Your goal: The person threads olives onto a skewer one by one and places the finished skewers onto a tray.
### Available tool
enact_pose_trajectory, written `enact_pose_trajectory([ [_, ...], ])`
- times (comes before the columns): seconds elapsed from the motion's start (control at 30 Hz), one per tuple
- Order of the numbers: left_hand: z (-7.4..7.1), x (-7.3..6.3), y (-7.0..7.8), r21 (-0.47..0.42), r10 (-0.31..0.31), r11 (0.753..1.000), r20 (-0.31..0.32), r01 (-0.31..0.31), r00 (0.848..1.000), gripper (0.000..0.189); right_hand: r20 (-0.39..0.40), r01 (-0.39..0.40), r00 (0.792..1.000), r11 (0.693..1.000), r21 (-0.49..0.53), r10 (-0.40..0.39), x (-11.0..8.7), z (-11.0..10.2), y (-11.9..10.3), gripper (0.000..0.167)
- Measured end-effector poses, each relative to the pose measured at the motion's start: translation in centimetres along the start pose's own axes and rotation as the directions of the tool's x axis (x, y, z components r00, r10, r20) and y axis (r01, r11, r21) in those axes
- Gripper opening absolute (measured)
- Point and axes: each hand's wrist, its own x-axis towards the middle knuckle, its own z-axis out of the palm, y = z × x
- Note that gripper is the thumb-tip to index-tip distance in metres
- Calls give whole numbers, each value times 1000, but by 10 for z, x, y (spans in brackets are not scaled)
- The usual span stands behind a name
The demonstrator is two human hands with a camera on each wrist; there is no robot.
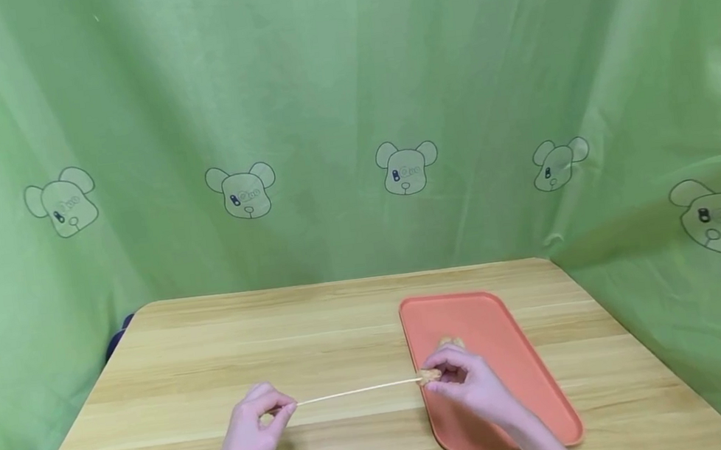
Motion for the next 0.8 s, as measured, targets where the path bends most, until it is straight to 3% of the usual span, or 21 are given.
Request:
enact_pose_trajectory([
  [0.33,6,5,-1,-10,3,1000,14,-3,1000,29,-3,37,999,995,96,-36,-3,1,6,24],
  [0.8,12,6,-2,-61,-44,997,53,47,998,24,-11,-25,1000,993,119,26,-6,7,10,24],
])
